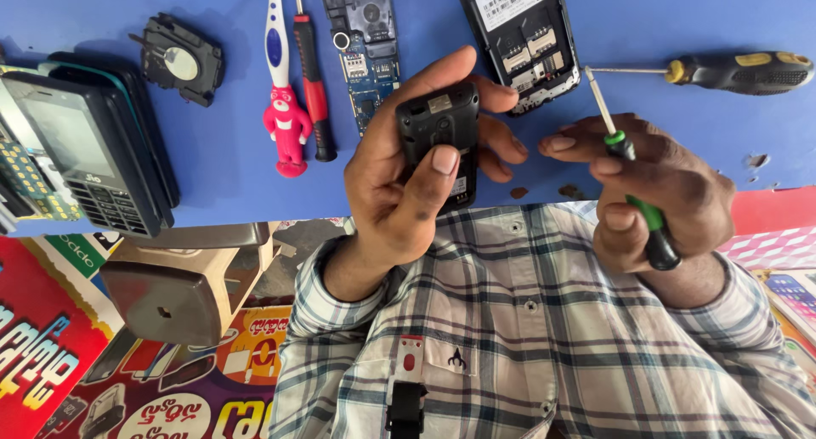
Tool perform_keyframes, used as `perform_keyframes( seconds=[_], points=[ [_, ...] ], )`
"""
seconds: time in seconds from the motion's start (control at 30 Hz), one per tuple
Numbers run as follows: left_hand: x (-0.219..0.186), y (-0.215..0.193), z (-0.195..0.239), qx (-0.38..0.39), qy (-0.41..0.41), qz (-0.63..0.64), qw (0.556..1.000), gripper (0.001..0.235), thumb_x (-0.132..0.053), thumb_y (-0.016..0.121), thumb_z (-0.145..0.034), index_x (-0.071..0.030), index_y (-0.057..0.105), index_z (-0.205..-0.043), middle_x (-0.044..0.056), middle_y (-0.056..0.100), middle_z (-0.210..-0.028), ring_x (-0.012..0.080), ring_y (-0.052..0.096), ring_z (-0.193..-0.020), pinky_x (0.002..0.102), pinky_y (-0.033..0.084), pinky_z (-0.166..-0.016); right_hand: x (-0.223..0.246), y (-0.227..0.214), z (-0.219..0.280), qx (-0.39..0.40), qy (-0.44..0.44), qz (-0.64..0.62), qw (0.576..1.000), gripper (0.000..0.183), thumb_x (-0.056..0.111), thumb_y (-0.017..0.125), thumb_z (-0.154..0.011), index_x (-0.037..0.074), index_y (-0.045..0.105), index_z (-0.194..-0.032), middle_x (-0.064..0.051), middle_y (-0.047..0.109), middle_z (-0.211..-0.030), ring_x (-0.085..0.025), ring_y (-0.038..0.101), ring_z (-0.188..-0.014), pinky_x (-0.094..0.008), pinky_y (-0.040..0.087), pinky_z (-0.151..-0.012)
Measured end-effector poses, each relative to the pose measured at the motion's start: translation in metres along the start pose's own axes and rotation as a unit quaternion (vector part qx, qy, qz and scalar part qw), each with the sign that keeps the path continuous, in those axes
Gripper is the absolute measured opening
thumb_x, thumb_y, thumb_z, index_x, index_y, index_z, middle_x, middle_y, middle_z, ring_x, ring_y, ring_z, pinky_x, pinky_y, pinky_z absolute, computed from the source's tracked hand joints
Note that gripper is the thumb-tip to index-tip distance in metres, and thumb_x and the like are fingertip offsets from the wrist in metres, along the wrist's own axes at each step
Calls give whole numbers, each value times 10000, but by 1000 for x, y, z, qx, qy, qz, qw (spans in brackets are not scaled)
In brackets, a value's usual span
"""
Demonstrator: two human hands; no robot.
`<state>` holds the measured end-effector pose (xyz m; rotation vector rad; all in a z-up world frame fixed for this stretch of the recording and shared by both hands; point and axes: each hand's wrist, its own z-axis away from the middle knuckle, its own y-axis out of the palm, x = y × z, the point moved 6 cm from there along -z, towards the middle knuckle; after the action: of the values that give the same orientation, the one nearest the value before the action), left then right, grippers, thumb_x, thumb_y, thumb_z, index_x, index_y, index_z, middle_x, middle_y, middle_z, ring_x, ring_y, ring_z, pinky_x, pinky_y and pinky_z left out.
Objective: The person uses a screwdriver to remove screws from the back of a mobile phone. They then use a prying tool to separate the back cover from the phone body, exposing the internal components.
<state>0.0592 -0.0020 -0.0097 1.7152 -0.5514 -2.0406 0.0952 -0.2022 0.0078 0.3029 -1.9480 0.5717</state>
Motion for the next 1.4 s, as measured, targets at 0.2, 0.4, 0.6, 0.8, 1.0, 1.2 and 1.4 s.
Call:
perform_keyframes(
  seconds=[0.2,0.4,0.6,0.8,1.0,1.2,1.4],
  points=[
    [8,-5,-2,25,34,-29,999,456,-132,488,-1193,-1,341,-1604,232,592,-1436,246,734,-1140,336,664,-922,-6,-4,14,-55,-32,-3,998,147,38,462,-1054,-81,501,-1130,-277,692,-928,-354,750,-946,-400,629,-822],
    [5,-1,1,24,33,-38,998,431,-99,501,-1189,-36,331,-1581,225,611,-1429,235,736,-1196,325,660,-972,-8,-11,27,-50,-20,-27,998,164,83,498,-1044,-60,509,-1123,-197,679,-898,-313,755,-880,-365,626,-723],
    [6,21,2,15,67,-297,952,395,-60,691,-1077,-60,455,-1393,161,709,-1242,210,800,-1061,314,652,-876,0,-42,60,-114,78,-106,985,235,221,570,-1040,8,524,-1127,-151,661,-971,-250,725,-838,-338,628,-654],
    [2,59,7,97,157,-633,752,417,-291,848,-882,-72,731,-1217,-3,564,-769,179,581,-703,378,485,-619,0,-69,86,-239,61,-52,968,324,352,628,-1034,46,526,-1067,-108,635,-1005,-185,694,-775,-308,623,-565],
    [8,65,-5,80,186,-656,727,476,-382,810,-992,-69,683,-1327,63,579,-1056,202,600,-911,337,488,-756,5,-88,84,-296,-44,38,953,480,475,660,-960,9,549,-926,-120,575,-909,-199,594,-735,-291,588,-523],
    [9,63,0,76,220,-700,675,453,-408,819,-1030,-53,696,-1282,80,570,-1122,241,589,-978,385,474,-792,16,-83,53,-243,8,105,964,514,403,610,-1044,-99,584,-942,-192,633,-930,-291,716,-789,-338,661,-620],
    [11,59,4,74,231,-707,664,474,-447,743,-1032,-59,697,-1300,69,611,-1273,265,622,-1127,420,437,-908,24,-76,29,-140,53,116,982,381,211,574,-1119,-131,572,-951,-220,647,-947,-340,769,-882,-357,675,-712]
  ],
)
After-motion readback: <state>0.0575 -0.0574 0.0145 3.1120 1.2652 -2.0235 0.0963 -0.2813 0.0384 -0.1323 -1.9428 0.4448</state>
